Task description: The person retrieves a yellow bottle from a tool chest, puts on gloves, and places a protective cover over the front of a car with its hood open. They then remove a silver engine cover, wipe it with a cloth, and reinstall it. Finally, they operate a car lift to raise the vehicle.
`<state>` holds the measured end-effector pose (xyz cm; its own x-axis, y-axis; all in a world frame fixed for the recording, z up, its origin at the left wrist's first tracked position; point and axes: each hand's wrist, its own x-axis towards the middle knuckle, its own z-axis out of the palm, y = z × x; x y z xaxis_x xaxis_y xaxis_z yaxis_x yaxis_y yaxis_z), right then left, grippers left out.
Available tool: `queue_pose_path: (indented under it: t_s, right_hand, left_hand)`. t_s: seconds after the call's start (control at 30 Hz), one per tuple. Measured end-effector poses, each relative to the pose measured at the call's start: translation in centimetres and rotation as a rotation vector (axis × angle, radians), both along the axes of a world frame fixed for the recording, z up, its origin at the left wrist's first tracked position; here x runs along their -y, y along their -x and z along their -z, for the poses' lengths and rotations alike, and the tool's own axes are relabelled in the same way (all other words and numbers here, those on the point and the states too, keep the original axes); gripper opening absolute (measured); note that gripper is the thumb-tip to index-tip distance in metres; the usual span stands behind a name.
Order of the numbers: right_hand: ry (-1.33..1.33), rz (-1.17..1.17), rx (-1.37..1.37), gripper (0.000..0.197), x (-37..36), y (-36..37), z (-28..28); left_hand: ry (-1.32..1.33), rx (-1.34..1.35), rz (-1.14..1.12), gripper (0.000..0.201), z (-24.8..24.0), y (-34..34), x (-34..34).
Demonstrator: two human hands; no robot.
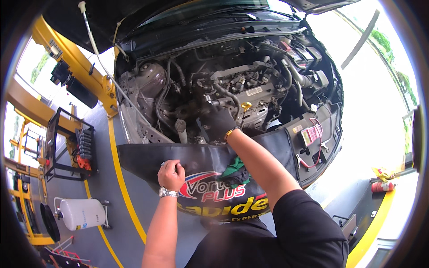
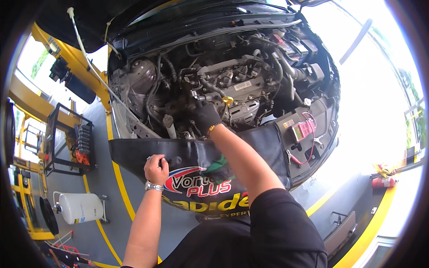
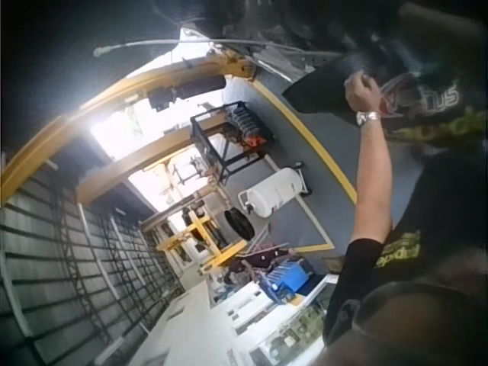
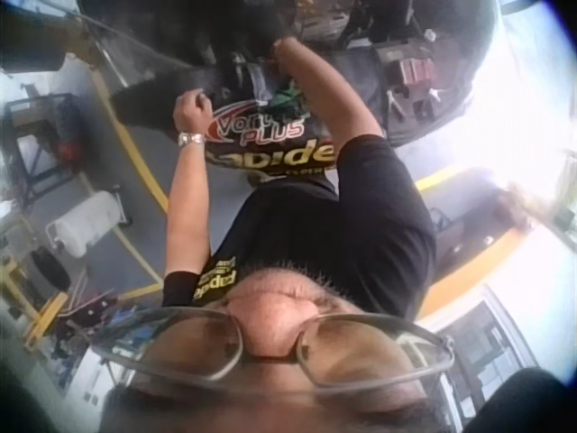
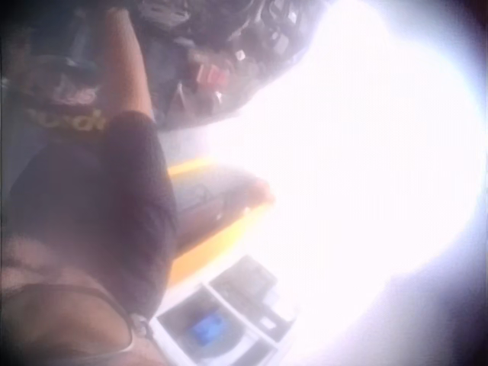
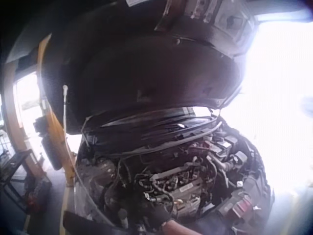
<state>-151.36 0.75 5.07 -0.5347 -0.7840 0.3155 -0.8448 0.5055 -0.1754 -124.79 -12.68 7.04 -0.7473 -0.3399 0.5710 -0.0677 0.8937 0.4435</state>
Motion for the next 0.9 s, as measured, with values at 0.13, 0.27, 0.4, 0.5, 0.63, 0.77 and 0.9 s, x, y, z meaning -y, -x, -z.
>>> queue_pose_path:
  t_s: [0.13,0.27,0.4,0.5,0.63,0.77,0.9]
  right_hand:
    - [0.173,-0.093,-0.144,0.038,-1.3,1.3,-1.4]
    - [-0.001,0.254,0.11,0.032,-0.8,-0.3,-1.3]
    - [0.135,-0.06,-0.179,0.026,0.4,-0.9,-1.0]
    - [0.179,0.106,-0.1,0.025,0.6,-1.5,-1.1]
    - [-0.015,0.235,0.127,0.026,0.7,-0.5,0.8]
    - [0.16,-0.087,-0.012,0.03,-0.3,-0.4,-0.5]
    - [0.283,0.01,0.145,0.029,-0.9,0.3,-3.1]
  left_hand:
    - [0.005,-0.001,-0.004,0.007,-0.1,-0.2,0.0]
    - [0.006,0.01,0.012,0.008,0.9,0.5,-0.2]
    - [0.028,0.013,-0.019,0.008,0.4,-0.4,0.3]
    - [0.009,0.009,-0.015,0.007,-0.1,-0.3,0.2]
    - [-0.013,0.014,0.01,0.008,-0.3,0.2,-0.3]
    - [-0.025,0.015,0.009,0.007,-0.2,-0.1,-0.1]
    - [-0.017,0.024,-0.018,0.006,-0.2,-0.2,0.0]
